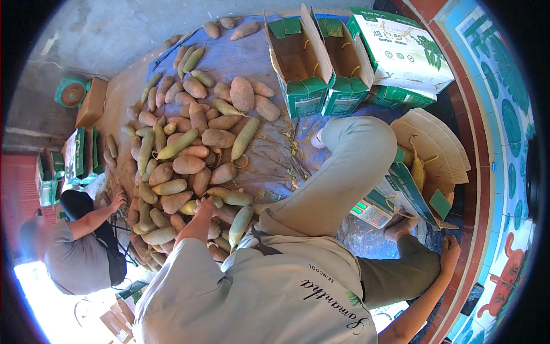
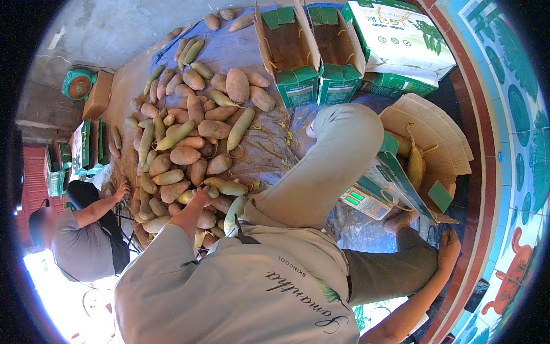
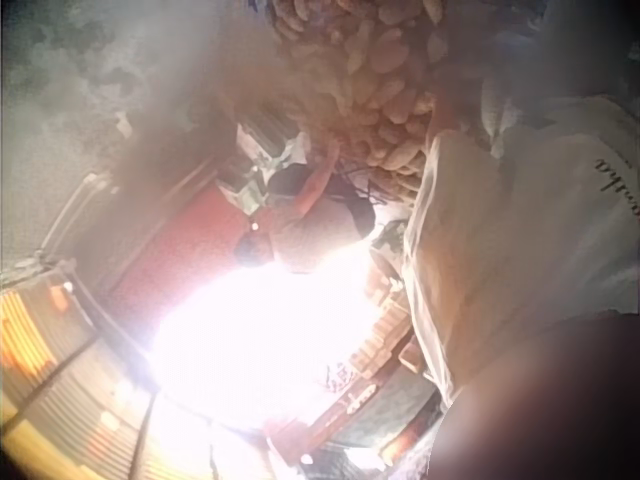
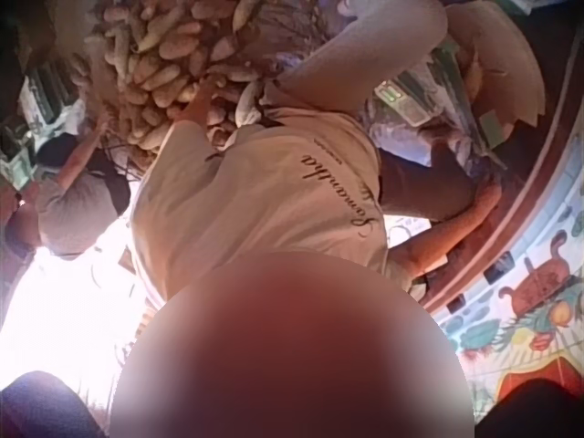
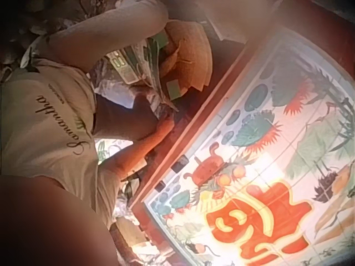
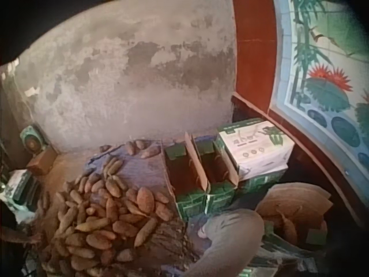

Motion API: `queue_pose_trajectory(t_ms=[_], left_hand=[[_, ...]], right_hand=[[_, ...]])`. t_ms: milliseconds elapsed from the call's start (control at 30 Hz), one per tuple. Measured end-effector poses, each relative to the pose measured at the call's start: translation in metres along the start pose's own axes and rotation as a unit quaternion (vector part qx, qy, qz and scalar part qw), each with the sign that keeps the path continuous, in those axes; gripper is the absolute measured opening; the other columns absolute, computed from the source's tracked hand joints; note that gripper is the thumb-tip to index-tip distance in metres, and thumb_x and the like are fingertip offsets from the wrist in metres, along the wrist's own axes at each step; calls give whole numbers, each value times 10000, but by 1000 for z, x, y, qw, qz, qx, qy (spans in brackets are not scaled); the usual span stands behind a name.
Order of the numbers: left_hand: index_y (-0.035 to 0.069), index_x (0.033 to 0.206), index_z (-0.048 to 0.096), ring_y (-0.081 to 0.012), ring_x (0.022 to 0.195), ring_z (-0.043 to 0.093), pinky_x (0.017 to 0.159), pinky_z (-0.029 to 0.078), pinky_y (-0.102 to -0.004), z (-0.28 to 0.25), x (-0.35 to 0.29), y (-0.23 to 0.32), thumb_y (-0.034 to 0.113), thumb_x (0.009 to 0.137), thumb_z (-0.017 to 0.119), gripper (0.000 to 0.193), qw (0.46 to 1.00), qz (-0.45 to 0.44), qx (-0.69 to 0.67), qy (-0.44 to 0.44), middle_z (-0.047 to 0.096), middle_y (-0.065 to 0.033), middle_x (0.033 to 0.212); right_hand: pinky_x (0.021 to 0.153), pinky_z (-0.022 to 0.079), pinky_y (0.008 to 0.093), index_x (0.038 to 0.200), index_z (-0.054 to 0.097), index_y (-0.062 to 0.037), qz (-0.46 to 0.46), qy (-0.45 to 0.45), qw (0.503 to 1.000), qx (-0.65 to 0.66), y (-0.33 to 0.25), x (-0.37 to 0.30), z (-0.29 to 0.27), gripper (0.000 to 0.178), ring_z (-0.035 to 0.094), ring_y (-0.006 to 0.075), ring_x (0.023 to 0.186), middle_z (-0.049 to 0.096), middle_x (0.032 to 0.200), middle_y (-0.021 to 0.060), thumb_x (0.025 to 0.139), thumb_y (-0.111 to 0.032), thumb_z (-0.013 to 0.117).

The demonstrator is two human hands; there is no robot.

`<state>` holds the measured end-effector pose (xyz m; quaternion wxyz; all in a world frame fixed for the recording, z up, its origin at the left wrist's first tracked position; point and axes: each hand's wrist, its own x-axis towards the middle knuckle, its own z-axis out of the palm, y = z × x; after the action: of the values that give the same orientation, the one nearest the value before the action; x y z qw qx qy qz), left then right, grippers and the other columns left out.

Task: Sort and pack large tubers/vegetables into cardboard boxes on a weighing scale.

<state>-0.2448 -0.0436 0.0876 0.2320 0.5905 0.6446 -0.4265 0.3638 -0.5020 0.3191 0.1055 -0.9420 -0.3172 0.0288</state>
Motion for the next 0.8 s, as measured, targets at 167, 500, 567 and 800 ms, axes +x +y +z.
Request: queue_pose_trajectory(t_ms=[167, 500, 567, 800], left_hand=[[228, 1386, 308, -329, 1372, 154, 1044, 285, -538, -3, -1, 2, 373, 769, 655, 723, 1000, 5, -2, -10, 201, -68, 1485], [239, 1412, 269, -298, 1377, 155, 1056, 266, -542, -1, 2, 9, 296, 796, 608, 705, 1000, 7, 6, -23, 216, -34, 1480], [235, 1410, 271, -296, 1376, 160, 1057, 265, -542, -2, -1, 11, 294, 798, 604, 699, 999, 18, 10, -26, 218, -34, 1478], [210, 1384, 320, -297, 1369, 181, 1046, 287, -546, -7, -6, 24, 325, 800, 598, 657, 998, 46, 39, -34, 231, -40, 1471]], right_hand=[[549, 398, 333, 862, 579, 22, -14, 6, 1000, -4, -5, -2, -1, 143, 498, 212, 567, 511, 633, 135, 861, -111, 526], [538, 397, 340, 833, 572, 22, 18, 3, 1000, 13, -11, -3, -3, 148, 518, 225, 566, 516, 625, 137, 860, -117, 530], [534, 396, 339, 833, 572, 21, 27, 0, 1000, 10, -11, -4, -4, 147, 519, 224, 563, 516, 623, 136, 860, -118, 531], [622, 442, 395, 854, 581, 22, 78, -28, 996, 19, -23, -8, -11, 154, 584, 372, 704, 585, 755, 225, 852, -125, 535]])
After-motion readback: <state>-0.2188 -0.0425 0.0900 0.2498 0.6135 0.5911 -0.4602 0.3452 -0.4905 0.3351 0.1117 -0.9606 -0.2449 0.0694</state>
